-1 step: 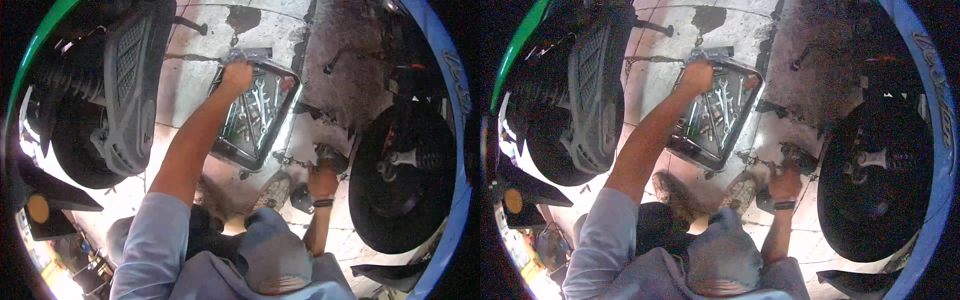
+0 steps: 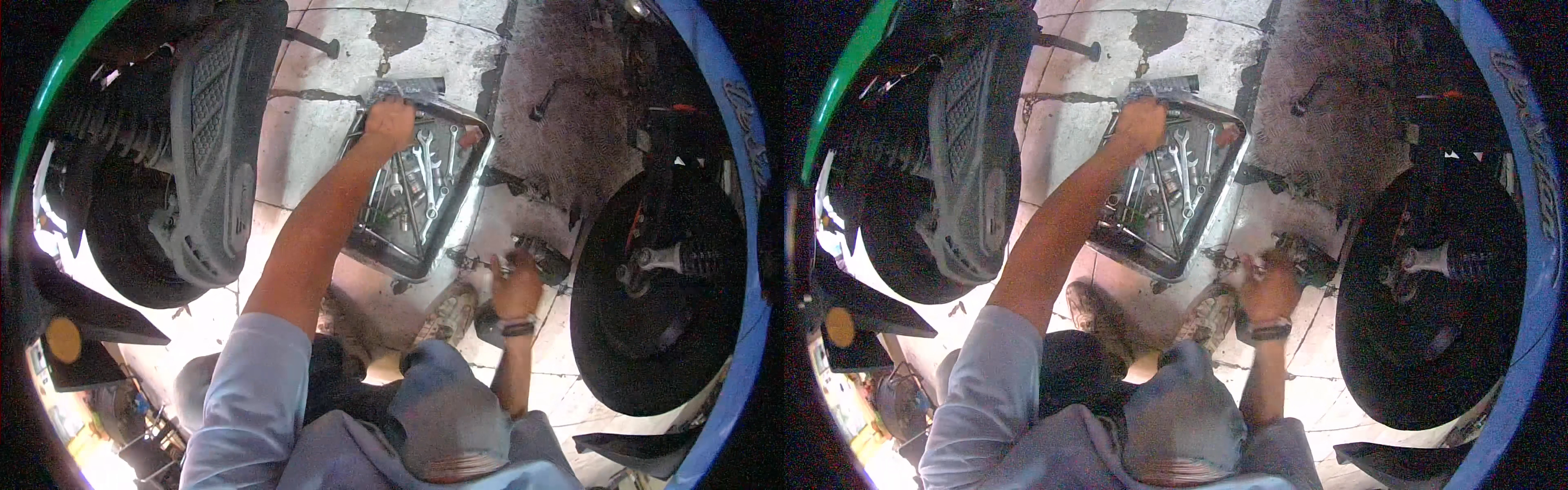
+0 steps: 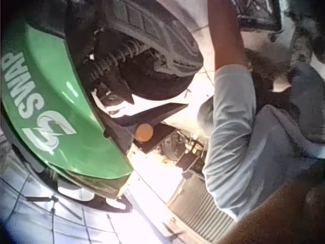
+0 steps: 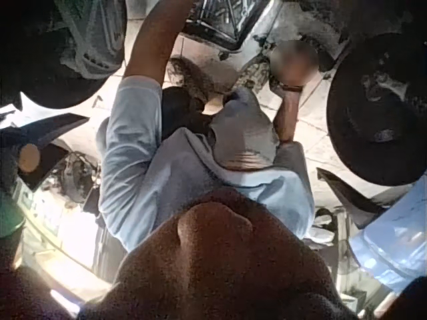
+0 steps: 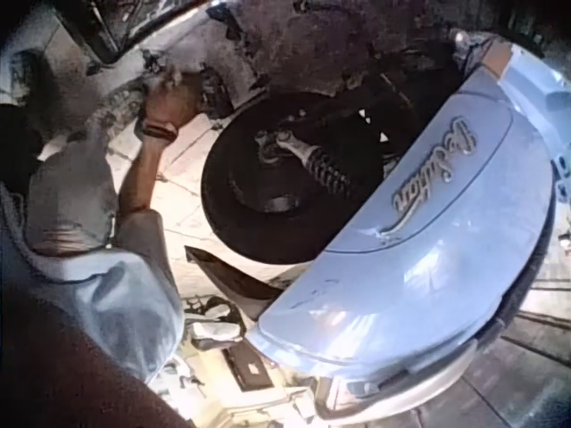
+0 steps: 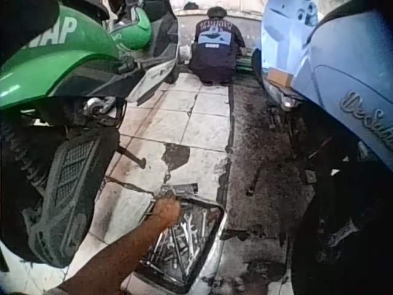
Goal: The person removes bolts from a scooter's rear brake assembly using a power tool, removes the brake caliper, and then repeats the process on the front wheel of a different scooter.
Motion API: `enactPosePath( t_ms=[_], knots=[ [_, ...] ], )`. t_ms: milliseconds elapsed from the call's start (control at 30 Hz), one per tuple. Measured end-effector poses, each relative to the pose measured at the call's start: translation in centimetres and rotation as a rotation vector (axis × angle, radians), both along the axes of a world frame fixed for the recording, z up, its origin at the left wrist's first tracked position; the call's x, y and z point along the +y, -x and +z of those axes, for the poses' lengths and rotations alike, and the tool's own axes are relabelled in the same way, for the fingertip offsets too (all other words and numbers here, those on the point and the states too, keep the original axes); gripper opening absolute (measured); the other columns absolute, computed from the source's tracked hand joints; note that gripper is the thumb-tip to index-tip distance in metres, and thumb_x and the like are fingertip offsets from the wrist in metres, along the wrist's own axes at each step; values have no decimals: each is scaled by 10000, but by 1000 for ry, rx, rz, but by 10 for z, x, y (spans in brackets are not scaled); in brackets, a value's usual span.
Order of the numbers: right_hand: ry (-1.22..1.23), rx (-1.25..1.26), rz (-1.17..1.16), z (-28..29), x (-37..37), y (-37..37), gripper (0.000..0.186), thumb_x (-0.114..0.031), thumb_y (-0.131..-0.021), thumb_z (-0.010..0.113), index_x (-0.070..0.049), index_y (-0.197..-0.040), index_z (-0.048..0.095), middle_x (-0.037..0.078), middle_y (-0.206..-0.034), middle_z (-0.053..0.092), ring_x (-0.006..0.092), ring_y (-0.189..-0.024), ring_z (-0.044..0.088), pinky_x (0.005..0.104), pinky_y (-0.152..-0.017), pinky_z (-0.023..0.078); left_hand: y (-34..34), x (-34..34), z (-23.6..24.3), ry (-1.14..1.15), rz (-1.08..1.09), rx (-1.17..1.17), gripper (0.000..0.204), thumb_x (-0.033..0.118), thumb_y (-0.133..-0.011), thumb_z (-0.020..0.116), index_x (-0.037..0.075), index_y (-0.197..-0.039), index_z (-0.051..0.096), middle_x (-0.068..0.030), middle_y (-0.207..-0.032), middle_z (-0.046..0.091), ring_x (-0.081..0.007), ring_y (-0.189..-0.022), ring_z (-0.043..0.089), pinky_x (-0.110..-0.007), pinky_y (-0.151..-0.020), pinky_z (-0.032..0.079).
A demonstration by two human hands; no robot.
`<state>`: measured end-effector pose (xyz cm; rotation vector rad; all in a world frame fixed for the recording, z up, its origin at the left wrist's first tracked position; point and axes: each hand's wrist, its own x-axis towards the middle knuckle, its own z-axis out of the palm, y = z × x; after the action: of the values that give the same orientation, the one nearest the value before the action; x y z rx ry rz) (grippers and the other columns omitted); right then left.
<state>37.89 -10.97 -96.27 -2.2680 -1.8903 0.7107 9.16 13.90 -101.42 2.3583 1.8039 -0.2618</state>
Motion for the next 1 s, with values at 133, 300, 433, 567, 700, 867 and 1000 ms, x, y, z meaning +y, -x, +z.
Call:
enactPosePath(
  t_ms=[133, 300, 433, 567, 700, 867, 1000],
  knots=[
    [-39, 477, 265, -22, 32, 107, 269, -166, -909, 648, -69, -1160, 672, 200, -1063, 687, 418, -967, 668, 480, -844, 547, 7, 1, -3, 78, -14, -14, 319, 192, -791, 720, 28, -1064, 733, -222, -1133, 686, -338, -1115, 657, -442, -951, 536],
    [77, 265, 733, -74, 66, 169, 558, -79, -848, 628, -177, -1393, 554, 224, -1247, 600, 397, -1055, 644, 475, -868, 549, 26, -30, 35, -138, -26, -572, 266, 254, -898, 677, 23, -1018, 731, -231, -1003, 707, -401, -1025, 669, -468, -889, 539],
    [98, 54, 998, -84, 89, 195, 777, -107, -769, 689, -254, -1499, 466, 244, -1414, 479, 378, -1181, 596, 457, -898, 550, 57, -61, 65, -195, 308, -881, 316, 294, -934, 695, 26, -1098, 724, -176, -935, 724, -300, -878, 679, -386, -805, 527],
    [49, 29, 1073, -62, 96, 197, 803, -164, -720, 746, -221, -1478, 488, 236, -1394, 512, 378, -1202, 588, 456, -927, 539, 72, -107, 85, -160, 706, -1308, 303, 286, -993, 656, 4, -1082, 725, -72, -874, 735, -124, -784, 637, -282, -724, 498],
    [-43, 22, 1001, -66, 89, 166, 727, -197, -697, 797, -188, -1383, 553, 170, -1251, 586, 344, -1103, 623, 453, -869, 545, 85, -135, 73, -9, 799, -1295, 315, 324, -1030, 606, 20, -1048, 684, -46, -877, 713, -103, -762, 623, -258, -701, 490],
    [-110, -104, 984, -43, 72, 110, 636, -172, -720, 798, -180, -1322, 596, 114, -1147, 608, 303, -1158, 582, 443, -999, 429, 101, -172, 15, -36, 688, -874, 305, 214, -914, 623, 4, -1135, 625, -289, -1030, 691, -468, -1007, 671, -495, -876, 530],
    [145, -162, 950, -17, 64, 111, 547, -197, -741, 764, -152, -1272, 645, 157, -1328, 589, 277, -1307, 504, 439, -1052, 398, 87, -182, -8, 129, 674, -462, 352, 250, -899, 640, 8, -1154, 654, -287, -1113, 683, -443, -1035, 678, -520, -906, 540]
  ],
)
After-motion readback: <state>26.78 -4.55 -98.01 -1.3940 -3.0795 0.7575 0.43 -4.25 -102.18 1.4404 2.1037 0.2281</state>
